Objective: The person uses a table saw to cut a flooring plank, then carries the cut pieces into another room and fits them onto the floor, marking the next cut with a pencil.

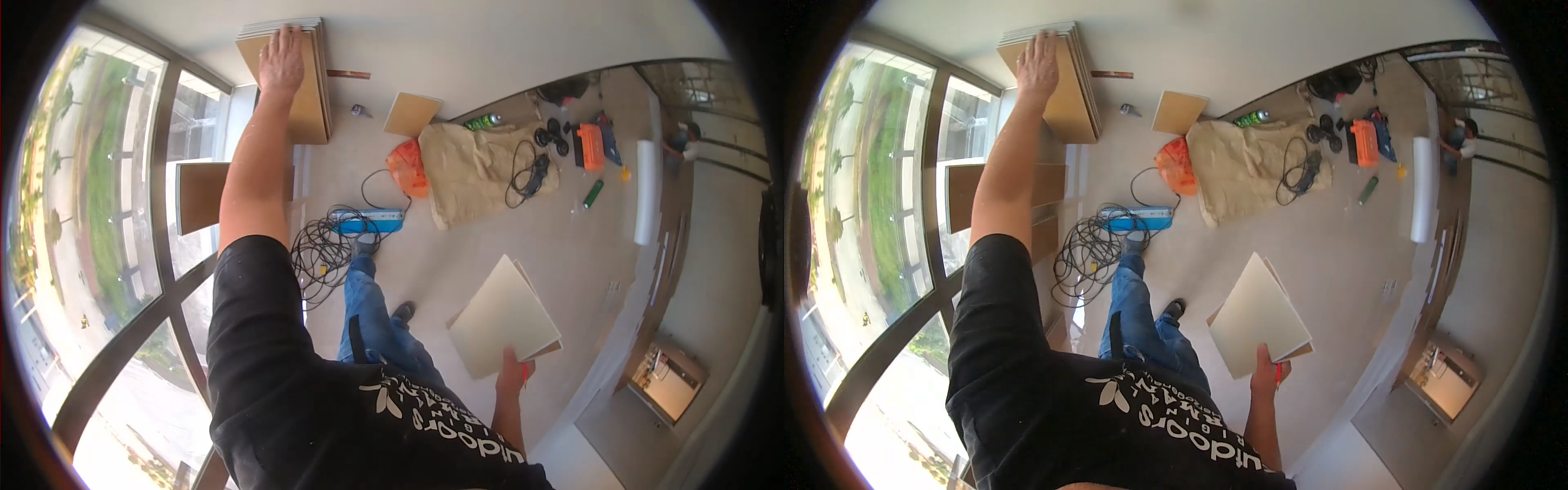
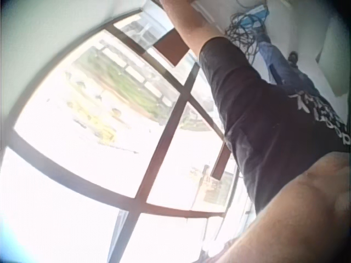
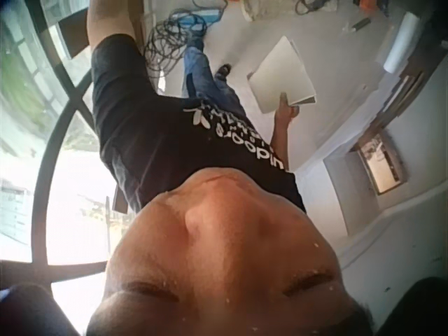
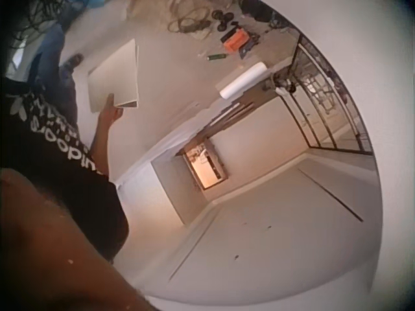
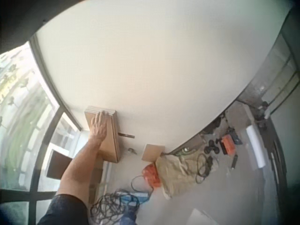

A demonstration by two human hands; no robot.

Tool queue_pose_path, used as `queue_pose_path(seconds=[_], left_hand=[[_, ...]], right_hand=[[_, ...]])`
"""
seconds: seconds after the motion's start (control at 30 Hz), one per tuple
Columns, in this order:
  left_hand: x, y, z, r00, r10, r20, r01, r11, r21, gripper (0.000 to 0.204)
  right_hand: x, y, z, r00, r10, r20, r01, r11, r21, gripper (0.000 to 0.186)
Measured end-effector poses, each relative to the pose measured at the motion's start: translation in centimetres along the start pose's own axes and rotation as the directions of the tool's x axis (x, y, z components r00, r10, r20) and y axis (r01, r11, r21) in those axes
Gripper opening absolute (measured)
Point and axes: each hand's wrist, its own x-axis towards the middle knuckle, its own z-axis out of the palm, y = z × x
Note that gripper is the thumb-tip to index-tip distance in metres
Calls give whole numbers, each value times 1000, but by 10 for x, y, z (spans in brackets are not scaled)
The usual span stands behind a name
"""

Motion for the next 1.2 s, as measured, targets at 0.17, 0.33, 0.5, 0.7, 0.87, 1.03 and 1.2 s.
queue_pose_path(seconds=[0.17,0.33,0.5,0.7,0.87,1.03,1.2], left_hand=[[-6,-1,-10,997,59,-42,-57,997,56,58],[-15,-10,-36,982,182,-40,-180,982,48,38],[-23,-52,-41,847,292,443,-250,956,-151,26],[-78,-36,-27,725,402,560,-441,895,-71,37],[-210,165,-121,659,534,530,-520,832,-192,34],[-222,318,-365,709,615,345,-572,788,-228,21],[-280,488,-483,640,749,171,-691,659,-297,25]], right_hand=[[11,4,-2,999,-27,44,27,1000,-12,24],[5,10,-1,993,95,-76,-90,994,64,24],[0,40,-31,994,83,-66,-78,994,70,30],[25,87,-103,971,157,-181,-133,981,139,33],[12,105,-222,929,70,-364,-70,997,13,34],[14,151,-309,975,-84,-205,94,995,41,25],[41,224,-409,933,-348,-92,350,936,14,31]])
